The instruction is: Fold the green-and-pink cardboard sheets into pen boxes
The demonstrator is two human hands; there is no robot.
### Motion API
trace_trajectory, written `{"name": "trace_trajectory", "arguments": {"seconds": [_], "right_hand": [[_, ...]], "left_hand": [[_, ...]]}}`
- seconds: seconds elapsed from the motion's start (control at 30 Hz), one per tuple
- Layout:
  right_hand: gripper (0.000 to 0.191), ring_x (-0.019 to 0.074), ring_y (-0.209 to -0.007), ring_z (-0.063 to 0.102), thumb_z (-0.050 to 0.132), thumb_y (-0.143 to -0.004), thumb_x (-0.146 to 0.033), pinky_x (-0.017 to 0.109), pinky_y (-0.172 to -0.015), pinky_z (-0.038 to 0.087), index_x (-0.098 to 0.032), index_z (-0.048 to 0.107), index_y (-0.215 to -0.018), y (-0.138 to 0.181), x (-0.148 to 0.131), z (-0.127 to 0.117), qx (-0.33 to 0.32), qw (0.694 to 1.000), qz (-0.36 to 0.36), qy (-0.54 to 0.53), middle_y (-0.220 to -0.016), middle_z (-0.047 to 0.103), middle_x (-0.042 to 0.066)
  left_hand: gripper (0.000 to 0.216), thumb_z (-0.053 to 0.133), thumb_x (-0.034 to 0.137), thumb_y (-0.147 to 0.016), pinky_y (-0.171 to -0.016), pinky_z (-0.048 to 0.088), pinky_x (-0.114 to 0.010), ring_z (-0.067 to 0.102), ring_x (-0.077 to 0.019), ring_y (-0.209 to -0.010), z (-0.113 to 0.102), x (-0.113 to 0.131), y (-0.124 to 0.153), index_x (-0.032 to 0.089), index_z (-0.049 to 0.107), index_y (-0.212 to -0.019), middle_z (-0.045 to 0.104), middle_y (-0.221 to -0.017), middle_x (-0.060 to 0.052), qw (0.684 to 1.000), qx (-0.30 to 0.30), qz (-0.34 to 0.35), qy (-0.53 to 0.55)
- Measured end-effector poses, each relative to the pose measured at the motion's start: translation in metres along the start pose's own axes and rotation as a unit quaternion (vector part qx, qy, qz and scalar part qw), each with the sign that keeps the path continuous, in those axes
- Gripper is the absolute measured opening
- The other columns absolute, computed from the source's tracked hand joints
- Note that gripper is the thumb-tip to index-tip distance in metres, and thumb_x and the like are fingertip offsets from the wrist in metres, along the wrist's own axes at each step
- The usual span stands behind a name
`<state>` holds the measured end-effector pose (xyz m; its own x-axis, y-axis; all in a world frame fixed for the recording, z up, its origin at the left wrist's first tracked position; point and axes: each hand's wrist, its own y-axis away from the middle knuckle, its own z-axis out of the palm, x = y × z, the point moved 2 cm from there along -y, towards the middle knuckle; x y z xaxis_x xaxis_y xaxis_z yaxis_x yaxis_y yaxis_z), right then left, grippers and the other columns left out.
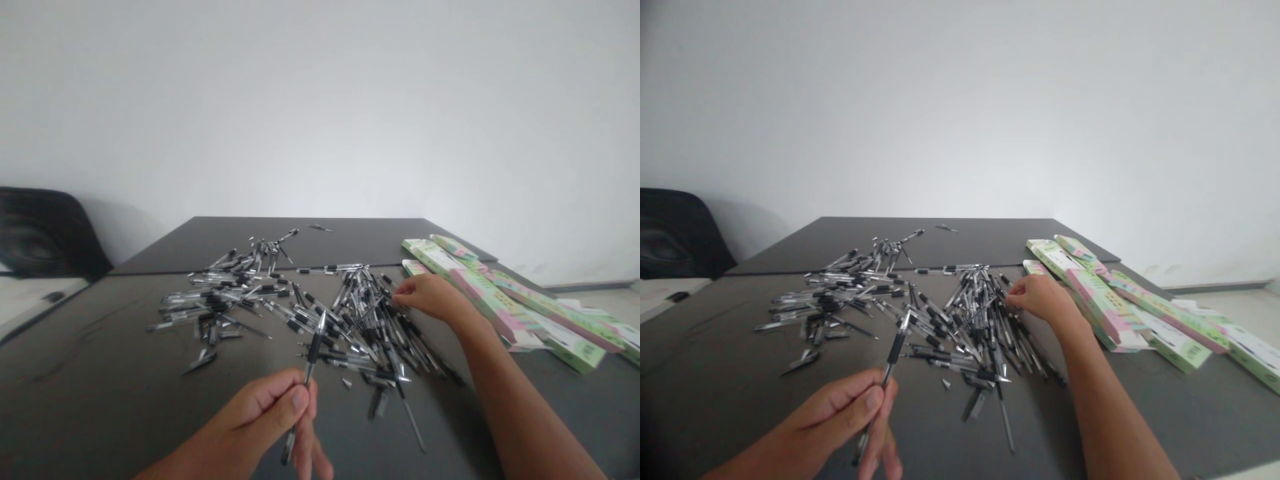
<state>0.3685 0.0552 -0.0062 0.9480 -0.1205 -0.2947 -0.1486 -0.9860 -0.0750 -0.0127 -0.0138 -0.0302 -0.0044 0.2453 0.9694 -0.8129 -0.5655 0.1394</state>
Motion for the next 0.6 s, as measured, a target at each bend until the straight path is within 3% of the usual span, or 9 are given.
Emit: {"name": "trace_trajectory", "arguments": {"seconds": [0.13,0.23,0.33,0.4,0.5,0.6], "right_hand": [[0.029,0.0245,-0.082,0.076,0.073,-0.091,-0.049,0.035,-0.076,0.052,-0.024,0.087,-0.093,0.008,-0.022,-0.015,0.049,0.997,-0.001,-0.058,-0.090,0.085,0.007],[0.041,0.0167,-0.070,0.065,0.073,-0.092,-0.061,0.031,-0.068,0.049,-0.022,0.084,-0.097,0.018,-0.053,-0.015,0.079,0.970,-0.016,-0.231,-0.088,0.081,0.005],[0.040,0.0097,-0.064,0.051,0.089,-0.082,-0.058,0.024,-0.060,0.041,-0.022,0.084,-0.097,0.031,-0.091,-0.004,0.052,0.866,-0.034,-0.497,-0.086,0.075,0.001],[0.045,0.0084,-0.069,0.053,0.096,-0.078,-0.050,0.021,-0.062,0.043,-0.027,0.085,-0.114,0.043,-0.116,0.006,-0.010,0.784,-0.032,-0.619,-0.094,0.076,0.000],[0.056,0.0055,-0.069,0.056,0.097,-0.082,-0.041,0.016,-0.063,0.047,-0.034,0.080,-0.134,0.062,-0.147,0.016,-0.099,0.697,-0.009,-0.710,-0.100,0.075,-0.002],[0.043,0.0019,-0.058,0.051,0.093,-0.086,-0.037,0.014,-0.054,0.044,-0.034,0.082,-0.128,0.077,-0.166,0.023,-0.152,0.645,0.006,-0.749,-0.103,0.076,-0.002]], "left_hand": [[0.052,0.054,0.072,-0.106,-0.078,0.055,-0.030,0.082,-0.0225,-0.078,-0.001,-0.001,0.000,0.021,0.055,-0.093,0.067,-0.063,0.002,1.000,-0.003,0.016,0.011],[0.050,0.053,0.070,-0.108,-0.075,0.054,-0.027,0.083,-0.0216,-0.079,-0.001,0.000,0.001,0.021,0.055,-0.094,0.066,-0.062,0.003,0.999,-0.009,0.033,0.001],[0.047,0.052,0.066,-0.109,-0.077,0.055,-0.028,0.083,-0.0220,-0.082,0.000,0.004,0.004,0.021,0.056,-0.096,0.069,-0.065,0.001,0.999,-0.014,0.037,-0.012],[0.047,0.053,0.066,-0.109,-0.077,0.055,-0.029,0.083,-0.0225,-0.083,0.001,0.008,0.005,0.021,0.057,-0.096,0.070,-0.066,0.000,0.999,-0.013,0.030,-0.020],[0.048,0.053,0.067,-0.109,-0.078,0.054,-0.029,0.083,-0.0237,-0.085,0.003,0.012,0.007,0.021,0.057,-0.095,0.071,-0.067,-0.001,0.999,-0.013,0.024,-0.029],[0.047,0.051,0.065,-0.110,-0.080,0.053,-0.030,0.084,-0.0245,-0.088,0.004,0.014,0.008,0.021,0.058,-0.095,0.073,-0.068,-0.003,0.999,-0.019,0.026,-0.030]]}}
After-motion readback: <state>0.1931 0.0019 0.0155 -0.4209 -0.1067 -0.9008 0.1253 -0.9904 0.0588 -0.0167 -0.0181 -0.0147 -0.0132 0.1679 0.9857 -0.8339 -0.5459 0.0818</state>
